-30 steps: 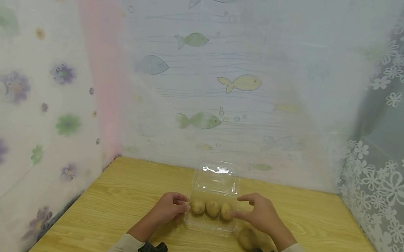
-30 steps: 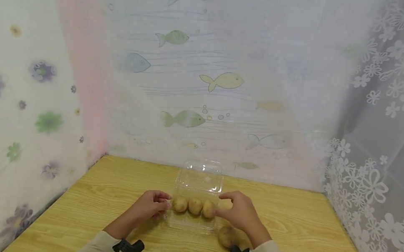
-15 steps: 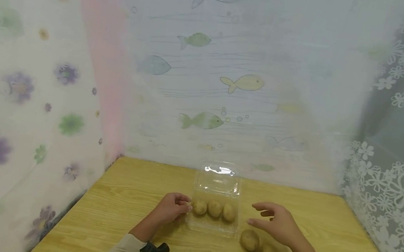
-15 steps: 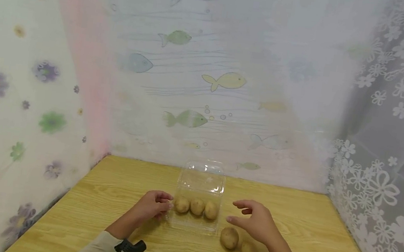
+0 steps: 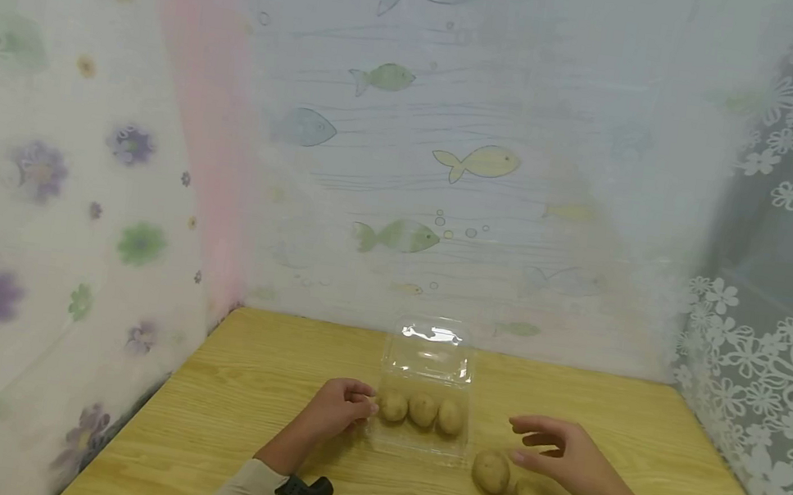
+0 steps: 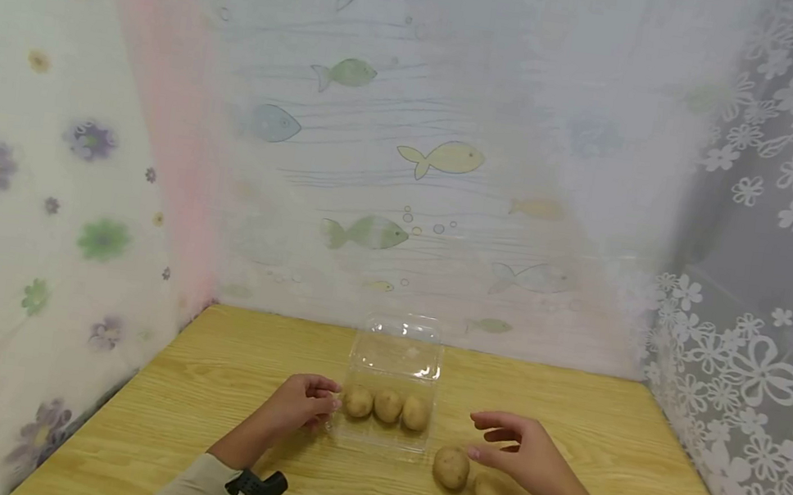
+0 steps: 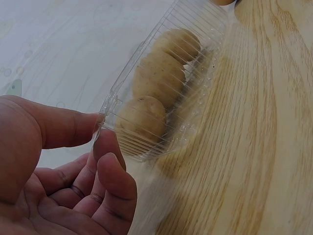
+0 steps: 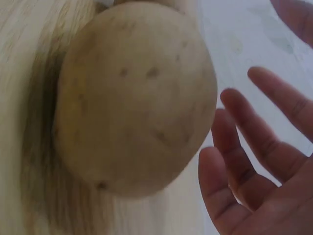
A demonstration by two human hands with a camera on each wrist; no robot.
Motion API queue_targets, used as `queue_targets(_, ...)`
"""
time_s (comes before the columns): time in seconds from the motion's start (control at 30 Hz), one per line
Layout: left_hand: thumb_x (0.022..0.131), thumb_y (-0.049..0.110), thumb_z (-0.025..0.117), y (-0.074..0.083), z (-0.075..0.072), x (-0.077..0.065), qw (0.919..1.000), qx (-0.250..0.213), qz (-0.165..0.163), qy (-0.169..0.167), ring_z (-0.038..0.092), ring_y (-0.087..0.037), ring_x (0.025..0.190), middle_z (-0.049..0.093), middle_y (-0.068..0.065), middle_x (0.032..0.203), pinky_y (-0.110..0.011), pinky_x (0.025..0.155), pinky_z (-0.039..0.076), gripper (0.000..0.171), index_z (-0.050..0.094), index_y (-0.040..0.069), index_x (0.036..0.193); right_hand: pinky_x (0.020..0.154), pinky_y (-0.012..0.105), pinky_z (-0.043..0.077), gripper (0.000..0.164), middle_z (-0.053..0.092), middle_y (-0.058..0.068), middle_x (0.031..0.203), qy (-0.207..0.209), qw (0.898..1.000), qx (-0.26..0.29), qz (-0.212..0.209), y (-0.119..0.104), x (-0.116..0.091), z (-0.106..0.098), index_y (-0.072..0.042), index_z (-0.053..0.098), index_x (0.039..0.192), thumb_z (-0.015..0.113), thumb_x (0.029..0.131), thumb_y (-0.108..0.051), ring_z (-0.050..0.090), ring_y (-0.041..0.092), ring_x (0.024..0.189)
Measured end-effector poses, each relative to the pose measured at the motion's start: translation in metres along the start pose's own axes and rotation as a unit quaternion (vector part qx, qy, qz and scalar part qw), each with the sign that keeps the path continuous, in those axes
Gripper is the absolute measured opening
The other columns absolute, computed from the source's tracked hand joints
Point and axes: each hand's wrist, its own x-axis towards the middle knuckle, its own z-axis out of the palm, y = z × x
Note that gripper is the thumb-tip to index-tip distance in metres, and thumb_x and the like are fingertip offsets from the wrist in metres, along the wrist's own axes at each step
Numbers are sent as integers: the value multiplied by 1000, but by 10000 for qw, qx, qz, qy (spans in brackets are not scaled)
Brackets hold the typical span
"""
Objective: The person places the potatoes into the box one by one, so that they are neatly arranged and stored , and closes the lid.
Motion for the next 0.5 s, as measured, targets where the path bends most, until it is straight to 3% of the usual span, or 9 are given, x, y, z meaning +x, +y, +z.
queue_targets(0.2,98,17,72,-2,-1,0,10000,-18,-23,7,67,-16,79,70,-9,103,-31,64,55,35,65,-3,126,91,31,59,48,51,31,148,-345,9979,521,138,12,-8,-6,-1,52,149,63,104,-14,61,41,125)
queue_targets(0.33,98,17,72,-3,-1,1,10000,-48,-30,-21,67,-15,79,70,-9,103,-31,63,55,36,65,-4,126,95,32,58,49,50,31,149,-637,9939,899,18,23,-14,-12,3,45,152,56,106,-8,62,33,127)
queue_targets(0.5,98,17,73,-2,1,-1,10000,-87,-35,-20,66,-15,79,70,-10,103,-30,63,54,37,65,-5,126,102,30,54,50,55,19,151,-1114,9806,1594,-235,41,-22,-22,7,38,155,48,106,1,62,25,129)
